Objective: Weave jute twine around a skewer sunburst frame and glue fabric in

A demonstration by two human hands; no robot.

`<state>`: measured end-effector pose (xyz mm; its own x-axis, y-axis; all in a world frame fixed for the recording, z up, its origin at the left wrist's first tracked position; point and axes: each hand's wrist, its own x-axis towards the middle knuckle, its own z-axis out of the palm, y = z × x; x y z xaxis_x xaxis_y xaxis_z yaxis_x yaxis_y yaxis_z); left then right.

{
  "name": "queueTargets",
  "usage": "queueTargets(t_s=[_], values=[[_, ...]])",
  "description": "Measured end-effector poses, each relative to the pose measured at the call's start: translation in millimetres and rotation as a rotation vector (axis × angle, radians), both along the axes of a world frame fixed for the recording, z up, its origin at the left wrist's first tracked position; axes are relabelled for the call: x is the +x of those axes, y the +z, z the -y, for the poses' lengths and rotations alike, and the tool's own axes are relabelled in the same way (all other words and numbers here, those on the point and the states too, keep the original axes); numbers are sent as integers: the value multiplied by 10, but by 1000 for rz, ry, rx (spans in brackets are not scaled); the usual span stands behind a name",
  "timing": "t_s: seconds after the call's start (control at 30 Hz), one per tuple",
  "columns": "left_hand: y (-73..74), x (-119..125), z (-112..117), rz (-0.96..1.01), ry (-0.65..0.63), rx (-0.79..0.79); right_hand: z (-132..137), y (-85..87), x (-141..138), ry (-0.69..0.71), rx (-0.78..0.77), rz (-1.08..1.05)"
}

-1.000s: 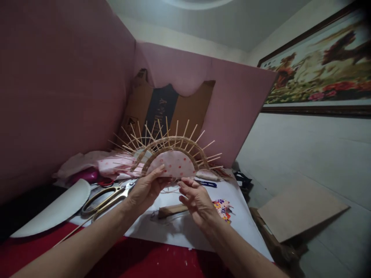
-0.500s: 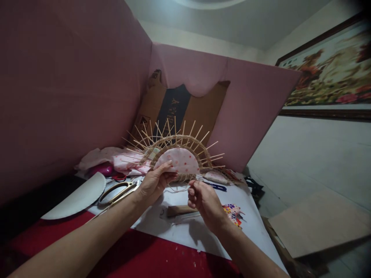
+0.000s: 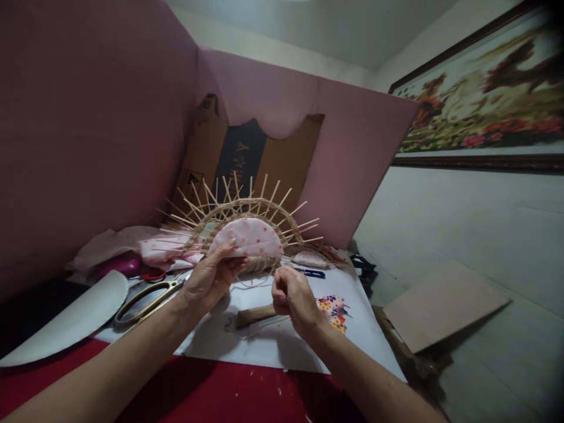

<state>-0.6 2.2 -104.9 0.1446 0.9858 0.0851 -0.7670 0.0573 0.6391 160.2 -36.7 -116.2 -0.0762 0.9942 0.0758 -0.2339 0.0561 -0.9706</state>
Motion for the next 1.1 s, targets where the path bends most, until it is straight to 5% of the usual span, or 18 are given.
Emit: queueTargets(t_s=[0.43, 0.9, 1.1], values=[[41, -6, 3, 32, 35, 3, -104, 37, 67, -103, 179, -201], [51, -11, -23, 27, 78, 12, -126, 28, 126, -65, 154, -198], [117, -85, -54, 50, 133, 35, -182, 14, 180, -218, 214, -125]])
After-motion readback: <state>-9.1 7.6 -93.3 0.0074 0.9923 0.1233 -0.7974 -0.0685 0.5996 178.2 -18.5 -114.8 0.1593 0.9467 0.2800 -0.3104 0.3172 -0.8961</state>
